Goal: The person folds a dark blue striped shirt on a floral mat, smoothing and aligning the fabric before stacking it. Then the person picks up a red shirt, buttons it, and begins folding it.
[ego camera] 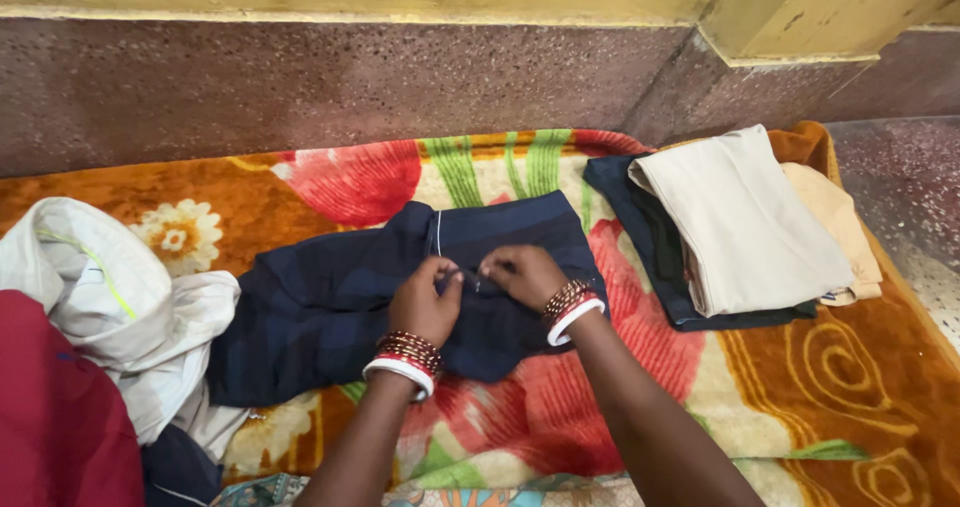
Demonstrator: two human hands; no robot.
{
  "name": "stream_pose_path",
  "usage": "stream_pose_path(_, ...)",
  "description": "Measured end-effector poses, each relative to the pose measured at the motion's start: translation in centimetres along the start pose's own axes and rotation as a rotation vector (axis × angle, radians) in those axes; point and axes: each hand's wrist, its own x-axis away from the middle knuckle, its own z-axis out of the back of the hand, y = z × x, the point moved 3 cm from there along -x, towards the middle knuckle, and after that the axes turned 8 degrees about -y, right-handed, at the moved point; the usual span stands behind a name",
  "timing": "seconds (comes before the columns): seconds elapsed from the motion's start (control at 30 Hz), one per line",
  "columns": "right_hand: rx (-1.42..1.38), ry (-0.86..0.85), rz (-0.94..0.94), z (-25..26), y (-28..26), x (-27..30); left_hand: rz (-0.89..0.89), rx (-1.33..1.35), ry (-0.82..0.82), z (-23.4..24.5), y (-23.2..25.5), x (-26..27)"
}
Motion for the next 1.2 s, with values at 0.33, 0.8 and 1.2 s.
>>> stream_pose_path(0.33, 0.478, 0.088, 0.045, -7.3, -5.7, 2.4, -0.054, -0.326, 0.162, 7.5, -1.2, 1.2)
stream_pose_path(0.8, 0.253, -0.101, 0.144, -16.8, -19.5, -2.6, 0.417, -0.021, 0.268, 22.8, -20.6, 0.5)
stream_pose_path(1.2, 0.313, -0.285, 0.082, -20.9, -21.6, -3.4, 0.549, -0.445, 0.120, 18.6, -12.9, 2.7)
